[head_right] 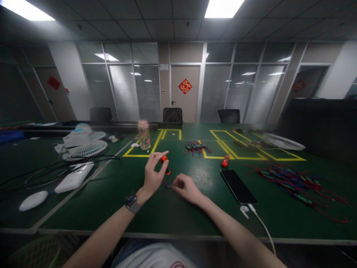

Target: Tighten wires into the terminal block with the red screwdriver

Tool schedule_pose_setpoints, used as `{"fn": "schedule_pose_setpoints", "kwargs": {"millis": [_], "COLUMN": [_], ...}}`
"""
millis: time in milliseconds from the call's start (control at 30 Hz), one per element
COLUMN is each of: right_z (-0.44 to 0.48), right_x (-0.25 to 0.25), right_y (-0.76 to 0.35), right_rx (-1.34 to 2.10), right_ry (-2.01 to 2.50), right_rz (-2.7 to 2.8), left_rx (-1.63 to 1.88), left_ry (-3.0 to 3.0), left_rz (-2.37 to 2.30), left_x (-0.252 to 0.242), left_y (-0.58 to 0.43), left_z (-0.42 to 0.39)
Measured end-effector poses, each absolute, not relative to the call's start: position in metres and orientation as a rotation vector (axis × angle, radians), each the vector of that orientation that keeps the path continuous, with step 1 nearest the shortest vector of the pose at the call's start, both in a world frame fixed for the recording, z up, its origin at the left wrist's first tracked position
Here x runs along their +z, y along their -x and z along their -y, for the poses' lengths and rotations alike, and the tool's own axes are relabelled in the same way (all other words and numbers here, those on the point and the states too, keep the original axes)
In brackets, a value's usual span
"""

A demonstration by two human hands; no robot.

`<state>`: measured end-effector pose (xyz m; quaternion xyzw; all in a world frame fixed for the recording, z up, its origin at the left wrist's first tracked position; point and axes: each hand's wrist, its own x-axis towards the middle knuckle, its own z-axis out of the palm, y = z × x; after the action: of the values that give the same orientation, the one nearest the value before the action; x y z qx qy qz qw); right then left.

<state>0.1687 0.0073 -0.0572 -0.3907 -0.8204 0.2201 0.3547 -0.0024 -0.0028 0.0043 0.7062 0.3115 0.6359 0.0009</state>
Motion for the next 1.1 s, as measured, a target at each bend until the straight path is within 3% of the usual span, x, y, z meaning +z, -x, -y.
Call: {"fn": "schedule_pose_setpoints", "kwargs": {"millis": [233, 1100], "right_z": [-0.0066, -0.0065], "right_x": [-0.0570, -0.0565], "right_y": [-0.1682, -0.1681], "right_rx": [0.584, 0.566], "right_ry": [1.013, 1.020], "right_rz": [2.124, 2.123], "left_rx": [1.864, 1.960], "left_ry": [-2.242, -2.336], "left_rz": [-0.897, -1.011], "left_x": [0.0042, 0.0021], "left_y": [0.0030, 0.0028], "left_z": [0.0039, 0.0031]}}
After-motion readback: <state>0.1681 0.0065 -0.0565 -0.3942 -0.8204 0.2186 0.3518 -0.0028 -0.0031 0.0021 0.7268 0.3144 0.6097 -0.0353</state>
